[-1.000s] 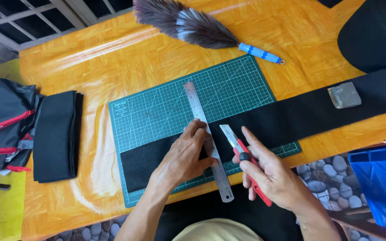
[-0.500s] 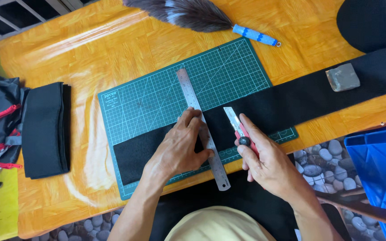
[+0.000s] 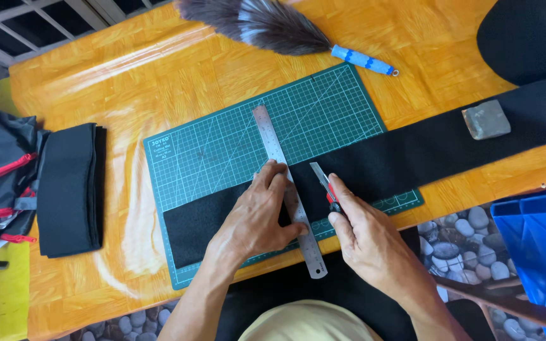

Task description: The person measures a strip of black fabric on a green cutting mat using a metal ruler. They then use a red utility knife to cut the fabric along the ruler's edge. The person repeats the measuring and cutting process multiple times to create several pieces of fabric.

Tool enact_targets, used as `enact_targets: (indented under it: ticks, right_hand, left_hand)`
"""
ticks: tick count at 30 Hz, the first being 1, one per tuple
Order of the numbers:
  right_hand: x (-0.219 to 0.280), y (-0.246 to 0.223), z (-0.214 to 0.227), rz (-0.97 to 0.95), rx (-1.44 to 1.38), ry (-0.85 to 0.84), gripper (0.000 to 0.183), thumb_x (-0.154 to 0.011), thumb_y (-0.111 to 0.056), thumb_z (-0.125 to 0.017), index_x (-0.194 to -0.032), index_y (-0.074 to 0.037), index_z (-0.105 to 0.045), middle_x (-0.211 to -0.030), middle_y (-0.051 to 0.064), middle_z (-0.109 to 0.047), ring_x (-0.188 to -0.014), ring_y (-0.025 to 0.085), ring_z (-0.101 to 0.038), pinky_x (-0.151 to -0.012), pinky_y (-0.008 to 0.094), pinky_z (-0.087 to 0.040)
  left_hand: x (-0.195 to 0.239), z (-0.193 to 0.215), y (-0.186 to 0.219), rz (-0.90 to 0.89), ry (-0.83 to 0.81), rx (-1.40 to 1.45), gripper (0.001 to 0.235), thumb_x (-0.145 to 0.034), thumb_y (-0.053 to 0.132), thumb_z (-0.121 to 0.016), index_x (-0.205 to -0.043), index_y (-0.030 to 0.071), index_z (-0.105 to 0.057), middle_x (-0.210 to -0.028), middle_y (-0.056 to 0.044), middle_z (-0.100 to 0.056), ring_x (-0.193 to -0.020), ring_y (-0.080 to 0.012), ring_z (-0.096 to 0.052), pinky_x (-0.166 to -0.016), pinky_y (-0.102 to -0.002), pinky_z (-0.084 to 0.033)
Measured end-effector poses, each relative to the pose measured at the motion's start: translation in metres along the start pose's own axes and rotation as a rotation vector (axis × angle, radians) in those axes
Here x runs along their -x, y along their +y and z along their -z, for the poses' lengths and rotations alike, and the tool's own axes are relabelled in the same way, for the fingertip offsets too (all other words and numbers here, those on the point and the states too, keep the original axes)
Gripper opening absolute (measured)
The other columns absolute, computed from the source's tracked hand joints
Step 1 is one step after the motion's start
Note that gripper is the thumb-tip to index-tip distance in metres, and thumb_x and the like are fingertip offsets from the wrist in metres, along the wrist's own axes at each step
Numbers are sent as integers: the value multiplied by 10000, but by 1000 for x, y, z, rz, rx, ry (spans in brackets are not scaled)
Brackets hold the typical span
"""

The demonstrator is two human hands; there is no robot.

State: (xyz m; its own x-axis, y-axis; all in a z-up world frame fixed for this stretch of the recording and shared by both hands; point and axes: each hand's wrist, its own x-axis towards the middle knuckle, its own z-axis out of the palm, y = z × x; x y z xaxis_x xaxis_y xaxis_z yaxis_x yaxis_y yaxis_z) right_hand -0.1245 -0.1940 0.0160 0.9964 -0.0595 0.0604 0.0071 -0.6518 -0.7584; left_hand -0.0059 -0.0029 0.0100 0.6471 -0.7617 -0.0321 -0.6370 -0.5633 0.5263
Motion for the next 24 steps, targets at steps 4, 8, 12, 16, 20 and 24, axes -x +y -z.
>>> enact_targets:
  ticks: [4, 8, 12, 16, 20, 24]
  right_hand:
    - [0, -4, -3, -54, 1, -84, 639, -1007, -186, -462, -1615, -91, -288, -1482, 182, -536, -1293, 329, -576, -1065, 424, -431]
    - [-3, -1, -13, -54, -15, -151, 673, -1001, -168, -466, -1627, -74, -237, -1566, 178, -462, -1385, 323, -509, -1115, 414, -402]
    - [-12, -7, -18, -111, 0, -199, 696, -1002, -186, -465, -1644, -99, -210, -1491, 170, -519, -1314, 331, -553, -1082, 424, -420]
    - [-19, -12, -21, -103, -31, -203, 667, -1006, -176, -460, -1628, -82, -238, -1533, 180, -491, -1368, 331, -522, -1124, 428, -407]
    - [-22, -11, -25, -128, -10, -221, 670, -1003, -188, -463, -1629, -92, -244, -1515, 176, -501, -1362, 328, -523, -1117, 436, -407]
    - [-22, -5, -32, -59, 20, -165, 672, -986, -160, -473, -1618, -62, -270, -1420, 201, -567, -1269, 359, -583, -1045, 450, -451]
  left_hand:
    - [1, 2, 2, -26, 15, -4, 844, -667, 356, -936, -1252, -75, -505, -1445, -232, -446, -1413, -415, -403, -1075, -497, -449]
    - [2, 1, 3, -24, 21, -7, 848, -661, 346, -928, -1263, -77, -506, -1448, -242, -448, -1415, -434, -406, -1104, -506, -419]
    - [2, -3, 0, -24, 15, -10, 965, -657, 336, -935, -1370, -101, -455, -1498, -256, -412, -1462, -442, -347, -1188, -525, -320]
    - [2, -4, 0, 14, -31, 9, 1005, -684, 348, -937, -1416, -109, -421, -1557, -265, -379, -1530, -439, -239, -1212, -515, -281]
    - [3, -5, -1, -22, 19, 21, 926, -674, 343, -909, -1352, -109, -468, -1513, -272, -414, -1508, -457, -283, -1192, -508, -330]
    - [3, -4, 1, -8, -13, 32, 974, -673, 325, -903, -1404, -109, -428, -1536, -279, -384, -1533, -469, -222, -1216, -588, -243]
